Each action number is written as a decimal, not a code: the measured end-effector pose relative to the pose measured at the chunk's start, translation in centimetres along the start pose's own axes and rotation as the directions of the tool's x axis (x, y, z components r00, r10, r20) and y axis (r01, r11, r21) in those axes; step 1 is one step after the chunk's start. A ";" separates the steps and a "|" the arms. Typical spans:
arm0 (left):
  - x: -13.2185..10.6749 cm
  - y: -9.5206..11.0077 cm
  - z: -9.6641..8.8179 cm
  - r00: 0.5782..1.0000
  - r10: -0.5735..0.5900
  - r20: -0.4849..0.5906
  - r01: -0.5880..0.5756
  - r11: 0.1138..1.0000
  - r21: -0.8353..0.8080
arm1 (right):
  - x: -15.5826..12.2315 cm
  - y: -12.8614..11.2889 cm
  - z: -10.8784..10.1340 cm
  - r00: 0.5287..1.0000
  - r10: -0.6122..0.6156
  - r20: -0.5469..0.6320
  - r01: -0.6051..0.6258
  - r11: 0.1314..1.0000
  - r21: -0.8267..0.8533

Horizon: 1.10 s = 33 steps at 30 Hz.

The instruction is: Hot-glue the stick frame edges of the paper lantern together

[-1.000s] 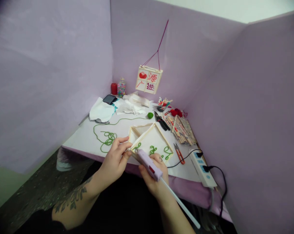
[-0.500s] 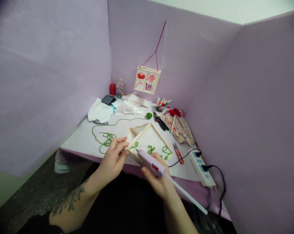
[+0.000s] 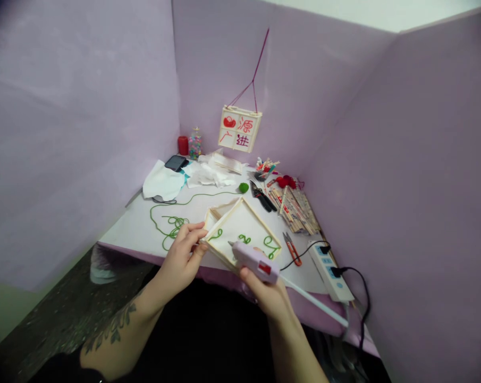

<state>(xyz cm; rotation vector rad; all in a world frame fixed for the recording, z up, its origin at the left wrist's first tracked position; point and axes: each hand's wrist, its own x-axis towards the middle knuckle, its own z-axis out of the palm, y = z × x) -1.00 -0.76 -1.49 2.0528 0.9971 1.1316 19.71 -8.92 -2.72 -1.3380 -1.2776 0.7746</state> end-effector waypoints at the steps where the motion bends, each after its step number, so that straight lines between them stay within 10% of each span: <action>1: 0.1 -0.1 -0.1 1.000 -0.001 0.001 0.001 1.000 0.000 | 0.0 0.3 -0.1 0.999 0.014 -0.032 -0.012 0.996 0.083; 7: 2.4 0.3 -0.8 0.993 0.111 -0.038 -0.104 0.985 0.139 | 1.0 0.0 0.2 1.000 0.009 -0.013 -0.004 0.933 0.359; 14: 13.2 -1.3 0.6 0.963 0.142 0.230 -0.238 0.851 0.468 | 1.1 -0.1 -0.2 0.992 0.046 -0.117 0.005 0.915 0.404; 20: 18.8 -4.1 1.4 0.931 0.191 0.312 -0.314 0.855 0.414 | 0.7 2.6 -0.3 0.967 0.117 -0.226 -0.052 0.961 0.273; 26: 13.6 -5.9 0.5 0.983 0.184 -0.010 -0.168 0.917 0.363 | 1.6 5.2 -2.3 0.973 -0.002 -0.230 -0.068 0.954 -0.293; 33: 4.8 -9.0 2.0 0.930 -0.091 0.357 -0.123 0.837 0.533 | 3.8 6.1 -1.7 0.998 -0.014 0.066 0.061 0.604 -0.795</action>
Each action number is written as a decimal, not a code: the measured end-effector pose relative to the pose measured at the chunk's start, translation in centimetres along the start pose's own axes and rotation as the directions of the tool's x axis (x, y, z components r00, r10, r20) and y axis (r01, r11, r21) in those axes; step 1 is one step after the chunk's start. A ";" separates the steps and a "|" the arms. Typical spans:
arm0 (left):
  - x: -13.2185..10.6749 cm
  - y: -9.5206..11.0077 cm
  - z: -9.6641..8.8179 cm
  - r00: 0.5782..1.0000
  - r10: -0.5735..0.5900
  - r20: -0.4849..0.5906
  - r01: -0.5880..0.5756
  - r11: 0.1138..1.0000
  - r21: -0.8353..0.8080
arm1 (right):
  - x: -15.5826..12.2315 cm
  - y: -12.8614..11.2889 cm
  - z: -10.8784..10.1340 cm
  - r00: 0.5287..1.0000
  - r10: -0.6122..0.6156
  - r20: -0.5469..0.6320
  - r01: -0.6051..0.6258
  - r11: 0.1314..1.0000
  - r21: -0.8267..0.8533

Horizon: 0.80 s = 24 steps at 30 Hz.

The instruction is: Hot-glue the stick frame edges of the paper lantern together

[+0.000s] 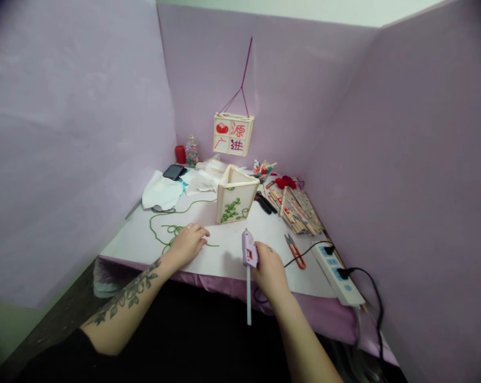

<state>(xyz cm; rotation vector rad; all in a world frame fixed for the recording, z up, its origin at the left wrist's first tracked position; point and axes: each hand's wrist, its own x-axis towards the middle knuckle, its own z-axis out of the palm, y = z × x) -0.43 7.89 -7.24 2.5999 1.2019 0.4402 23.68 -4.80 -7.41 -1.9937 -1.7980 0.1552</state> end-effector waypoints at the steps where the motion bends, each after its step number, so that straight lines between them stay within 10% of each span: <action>1: -0.1 0.0 0.6 0.999 -0.005 0.036 0.004 1.000 0.006 | 0.7 -0.2 0.2 0.997 0.003 0.077 0.006 0.994 -0.109; 9: 0.6 1.2 1.4 0.989 -0.142 -0.043 0.138 0.987 -0.084 | 4.6 0.5 0.5 0.977 0.080 0.197 -0.038 0.976 -0.212; 12: 0.2 3.6 0.9 0.962 -0.235 -0.141 0.186 0.938 -0.294 | 3.8 -0.8 0.3 0.998 0.042 0.037 -0.047 0.989 0.140; 15: 0.0 6.6 0.4 0.909 -0.329 -0.257 0.056 0.706 -0.706 | 3.3 -4.2 0.4 0.986 0.124 -0.116 0.003 0.671 0.741; 19: 0.2 9.3 0.2 0.883 -0.369 -0.291 -0.040 0.557 -0.829 | 3.9 -8.5 1.4 0.952 0.295 -0.078 -0.009 0.284 0.959; 24: 0.4 9.1 1.2 0.861 -0.390 -0.327 -0.038 0.592 -0.805 | 5.5 -9.7 2.1 0.941 0.331 -0.070 0.007 0.188 0.982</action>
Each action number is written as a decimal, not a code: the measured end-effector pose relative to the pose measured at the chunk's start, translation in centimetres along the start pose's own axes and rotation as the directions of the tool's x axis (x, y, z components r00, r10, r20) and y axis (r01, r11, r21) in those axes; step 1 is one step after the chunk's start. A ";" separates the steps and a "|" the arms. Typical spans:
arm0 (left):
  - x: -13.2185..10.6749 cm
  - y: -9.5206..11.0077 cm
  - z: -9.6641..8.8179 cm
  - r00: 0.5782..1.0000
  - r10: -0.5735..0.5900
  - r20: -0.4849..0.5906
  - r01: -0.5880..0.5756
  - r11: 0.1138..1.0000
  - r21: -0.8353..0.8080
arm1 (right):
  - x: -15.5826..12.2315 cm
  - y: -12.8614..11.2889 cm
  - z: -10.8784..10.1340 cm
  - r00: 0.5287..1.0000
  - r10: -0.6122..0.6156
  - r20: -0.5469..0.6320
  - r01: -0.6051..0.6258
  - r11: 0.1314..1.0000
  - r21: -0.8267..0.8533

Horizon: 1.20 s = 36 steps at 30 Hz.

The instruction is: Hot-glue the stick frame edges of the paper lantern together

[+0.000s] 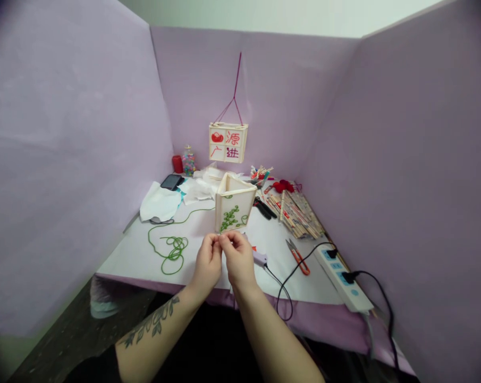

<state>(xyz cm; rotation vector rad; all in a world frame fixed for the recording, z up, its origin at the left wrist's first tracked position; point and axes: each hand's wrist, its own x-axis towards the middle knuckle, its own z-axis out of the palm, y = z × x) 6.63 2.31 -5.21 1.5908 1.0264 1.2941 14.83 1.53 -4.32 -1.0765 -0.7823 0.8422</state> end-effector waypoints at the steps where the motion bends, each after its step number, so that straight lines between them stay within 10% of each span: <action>1: 0.4 -0.3 -0.2 0.999 0.026 -0.036 -0.025 1.000 0.018 | 0.7 -0.1 0.0 1.000 -0.003 0.004 0.003 1.000 -0.005; 4: 3.0 -0.5 -1.5 0.970 0.203 -0.133 -0.188 0.975 0.119 | 3.6 -0.6 0.0 0.998 -0.046 -0.043 0.044 0.998 -0.036; 8: 9.5 0.4 -3.2 0.877 0.477 0.051 -0.465 0.818 0.338 | 7.9 -0.5 0.4 0.995 -0.060 -0.075 0.056 0.997 -0.046; 13: 14.9 1.7 -3.6 0.851 0.431 0.298 -0.523 0.655 0.546 | 9.8 1.1 1.5 0.994 -0.053 -0.099 0.052 0.999 -0.008; 21: 15.5 2.4 -3.6 0.827 0.308 0.470 -0.540 0.669 0.511 | 10.5 2.2 2.0 0.991 -0.048 -0.122 0.058 0.995 0.079; 36: 15.3 1.7 -2.2 0.864 0.342 0.370 -0.495 0.711 0.499 | 10.8 2.5 3.0 0.982 0.004 -0.188 0.028 0.985 0.168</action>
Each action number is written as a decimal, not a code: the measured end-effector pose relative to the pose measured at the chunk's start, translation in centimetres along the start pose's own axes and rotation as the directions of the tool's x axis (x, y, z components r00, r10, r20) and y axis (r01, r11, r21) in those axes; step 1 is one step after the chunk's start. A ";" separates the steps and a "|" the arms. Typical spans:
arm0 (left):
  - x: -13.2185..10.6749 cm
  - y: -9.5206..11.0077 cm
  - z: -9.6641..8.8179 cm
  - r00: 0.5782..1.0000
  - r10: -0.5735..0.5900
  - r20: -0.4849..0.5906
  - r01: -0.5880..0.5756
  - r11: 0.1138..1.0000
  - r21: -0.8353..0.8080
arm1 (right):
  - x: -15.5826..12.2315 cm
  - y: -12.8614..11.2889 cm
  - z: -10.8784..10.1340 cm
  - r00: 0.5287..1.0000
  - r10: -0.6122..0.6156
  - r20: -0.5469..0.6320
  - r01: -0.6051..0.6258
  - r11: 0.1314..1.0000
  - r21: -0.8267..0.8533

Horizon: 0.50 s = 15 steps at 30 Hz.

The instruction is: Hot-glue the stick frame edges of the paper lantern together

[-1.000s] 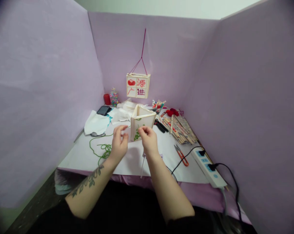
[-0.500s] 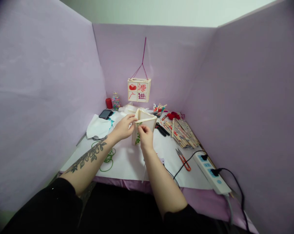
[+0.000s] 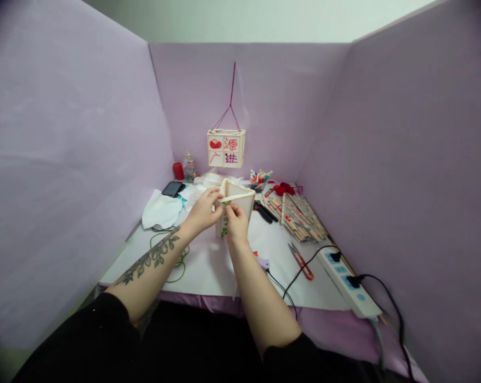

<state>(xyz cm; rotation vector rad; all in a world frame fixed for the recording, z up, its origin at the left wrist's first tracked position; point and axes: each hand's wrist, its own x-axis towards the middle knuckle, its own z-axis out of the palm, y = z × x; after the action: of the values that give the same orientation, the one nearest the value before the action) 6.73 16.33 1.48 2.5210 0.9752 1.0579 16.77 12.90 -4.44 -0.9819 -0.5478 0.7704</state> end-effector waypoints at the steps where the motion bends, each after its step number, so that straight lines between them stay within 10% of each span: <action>1: 0.0 0.1 0.1 1.000 -0.002 -0.008 0.002 1.000 0.003 | 0.0 0.0 0.1 1.000 0.004 -0.004 -0.004 1.000 0.006; 15: -0.3 0.1 0.5 0.999 -0.013 -0.050 0.012 1.000 -0.019 | 0.0 -0.3 0.3 1.000 0.005 0.026 -0.004 1.000 -0.028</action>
<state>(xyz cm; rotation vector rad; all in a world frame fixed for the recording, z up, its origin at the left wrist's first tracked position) 6.95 16.10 1.02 2.4812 0.9880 1.1258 16.67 12.95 -4.00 -1.0005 -0.5800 0.7821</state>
